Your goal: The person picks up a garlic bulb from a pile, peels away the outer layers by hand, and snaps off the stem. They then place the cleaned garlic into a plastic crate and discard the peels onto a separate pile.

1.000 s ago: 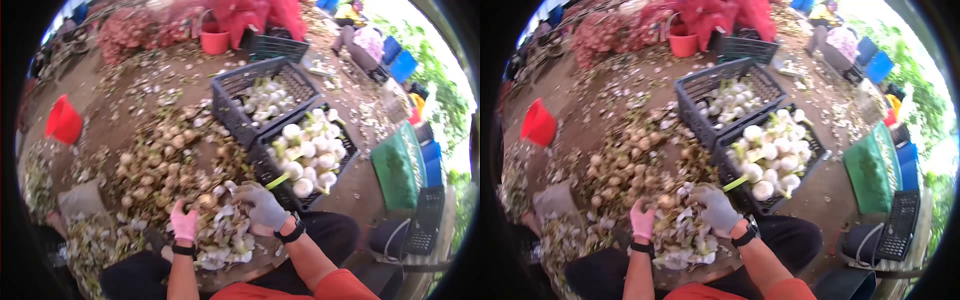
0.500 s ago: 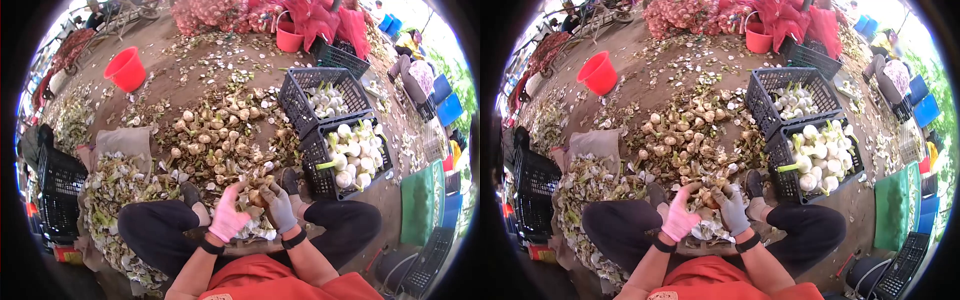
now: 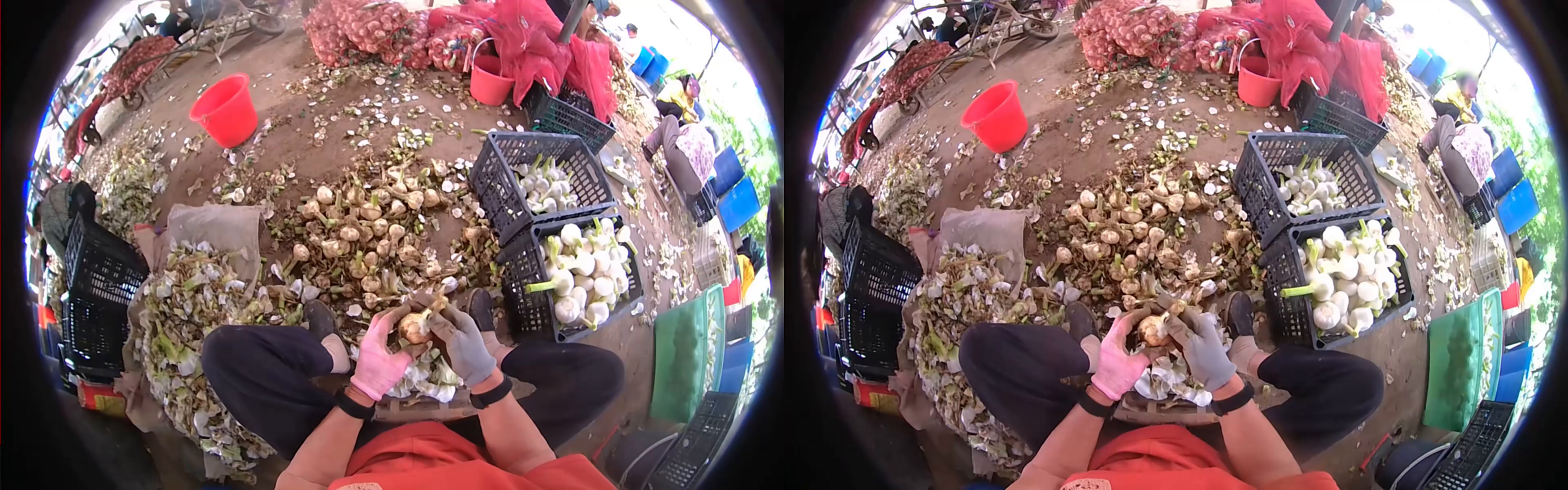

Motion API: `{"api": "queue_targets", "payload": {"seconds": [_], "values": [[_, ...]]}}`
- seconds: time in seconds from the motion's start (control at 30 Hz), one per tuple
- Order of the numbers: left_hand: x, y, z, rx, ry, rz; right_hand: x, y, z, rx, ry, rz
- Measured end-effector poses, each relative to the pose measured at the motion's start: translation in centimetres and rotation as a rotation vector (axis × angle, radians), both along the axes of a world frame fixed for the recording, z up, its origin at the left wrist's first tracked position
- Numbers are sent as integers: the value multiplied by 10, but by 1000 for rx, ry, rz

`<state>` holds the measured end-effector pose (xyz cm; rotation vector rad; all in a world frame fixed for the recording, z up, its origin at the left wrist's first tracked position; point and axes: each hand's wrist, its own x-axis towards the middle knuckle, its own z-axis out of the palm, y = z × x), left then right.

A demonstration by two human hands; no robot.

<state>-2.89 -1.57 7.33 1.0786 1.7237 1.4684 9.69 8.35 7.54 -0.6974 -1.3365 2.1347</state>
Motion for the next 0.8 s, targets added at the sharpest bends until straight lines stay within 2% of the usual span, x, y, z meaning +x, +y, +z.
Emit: {"api": "queue_targets", "payload": {"seconds": [0.03, 0.07, 0.1, 0.17, 0.23, 0.3, 0.37, 0.4, 0.47, 0.5, 0.57, 0.63, 0.7, 0.77, 0.8], "values": [[-1, 0, -4, -13, -15, -17, -1, 0, -1, 4, 1, 3], [-2, 2, -9, 28, -133, -27, -1, -1, -2, 109, -60, -18], [-2, 0, -11, 27, -133, -27, 0, -2, -3, 211, -122, -40], [-1, 0, 0, 57, -662, -79, 0, -7, -5, 287, -161, -115], [-2, 0, -5, 79, -763, -84, -2, -11, -7, 438, -238, -266], [-1, -2, -14, 94, -868, -87, -1, -13, -15, 477, -281, -307], [-2, -2, -25, 22, -1260, -167, -1, -14, -18, 517, -320, -349], [-6, -2, -33, -35, -1343, -230, 0, -13, -16, 523, -339, -345], [-9, 0, -31, -94, -1339, -213, 6, -12, -20, 526, -364, -345], [-10, 3, -28, -149, -1332, -196, 8, -10, -27, 613, -395, -351], [-1, 5, -9, -110, -1306, -195, 11, -8, -27, 695, -426, -365], [14, 7, -8, -40, -723, 67, 11, -8, -13, 559, -409, -288], [9, 6, -12, 10, -717, 75, 10, -8, -9, 565, -367, -266], [0, 4, -9, -116, -747, 11, 12, -7, -5, 572, -329, -251], [-3, 2, -17, -68, -915, -71, 12, -4, -2, 576, -367, -266]]}}
